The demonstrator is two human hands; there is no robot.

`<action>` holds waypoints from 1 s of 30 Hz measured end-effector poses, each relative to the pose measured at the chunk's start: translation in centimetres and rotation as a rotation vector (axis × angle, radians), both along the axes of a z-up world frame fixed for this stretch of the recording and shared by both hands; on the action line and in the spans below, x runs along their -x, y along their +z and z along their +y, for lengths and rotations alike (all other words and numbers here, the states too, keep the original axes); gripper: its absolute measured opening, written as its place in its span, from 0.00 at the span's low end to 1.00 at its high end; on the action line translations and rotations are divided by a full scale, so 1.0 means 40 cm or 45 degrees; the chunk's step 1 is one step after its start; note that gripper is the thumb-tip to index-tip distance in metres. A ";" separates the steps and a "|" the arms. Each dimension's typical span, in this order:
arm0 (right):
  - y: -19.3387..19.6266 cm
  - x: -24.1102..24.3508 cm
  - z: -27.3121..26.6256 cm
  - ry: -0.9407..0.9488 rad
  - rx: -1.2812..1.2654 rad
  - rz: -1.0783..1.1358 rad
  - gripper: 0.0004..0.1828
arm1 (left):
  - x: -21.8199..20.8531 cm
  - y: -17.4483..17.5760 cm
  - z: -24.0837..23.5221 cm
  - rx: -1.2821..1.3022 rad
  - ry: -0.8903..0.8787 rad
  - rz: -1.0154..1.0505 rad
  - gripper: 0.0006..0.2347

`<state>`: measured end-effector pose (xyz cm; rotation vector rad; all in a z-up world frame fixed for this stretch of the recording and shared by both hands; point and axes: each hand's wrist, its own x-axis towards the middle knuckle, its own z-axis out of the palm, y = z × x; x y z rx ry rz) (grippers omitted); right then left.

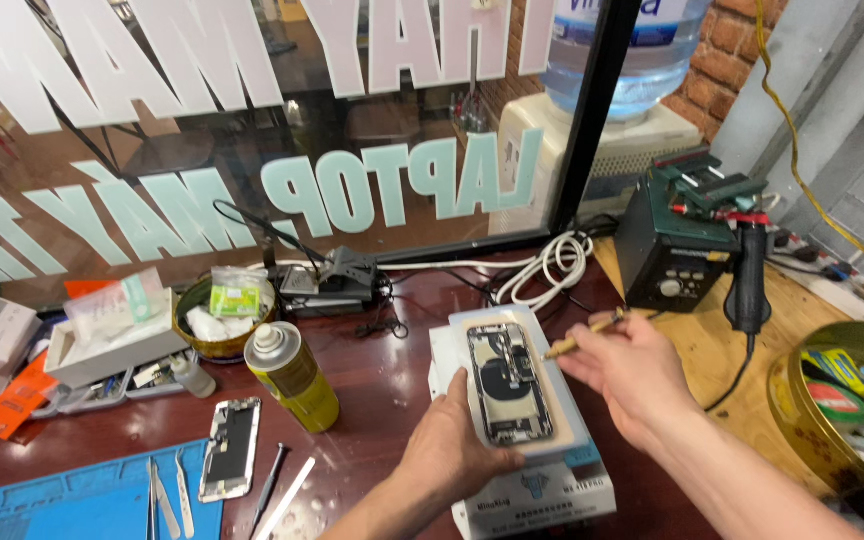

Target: The person disassembles a smartphone by removing the back cover and prying open the frame. They use a metal spudger and screwdriver to disconnect internal components and remove screws. The person then applies a liquid from a small bottle to the internal parts and continues to manipulate the components with tools.

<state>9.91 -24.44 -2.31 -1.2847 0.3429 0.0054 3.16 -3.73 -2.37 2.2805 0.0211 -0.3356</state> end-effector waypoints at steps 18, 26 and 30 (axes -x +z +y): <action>0.056 0.060 0.043 0.213 1.022 -0.453 0.18 | 0.022 -0.009 -0.001 -0.027 0.076 -0.083 0.51; 0.053 0.043 0.053 0.242 0.974 -0.499 0.17 | 0.015 0.042 -0.008 -0.157 0.031 0.141 0.49; 0.056 0.040 0.060 0.241 1.006 -0.471 0.17 | 0.010 0.046 -0.009 -0.190 0.021 0.156 0.49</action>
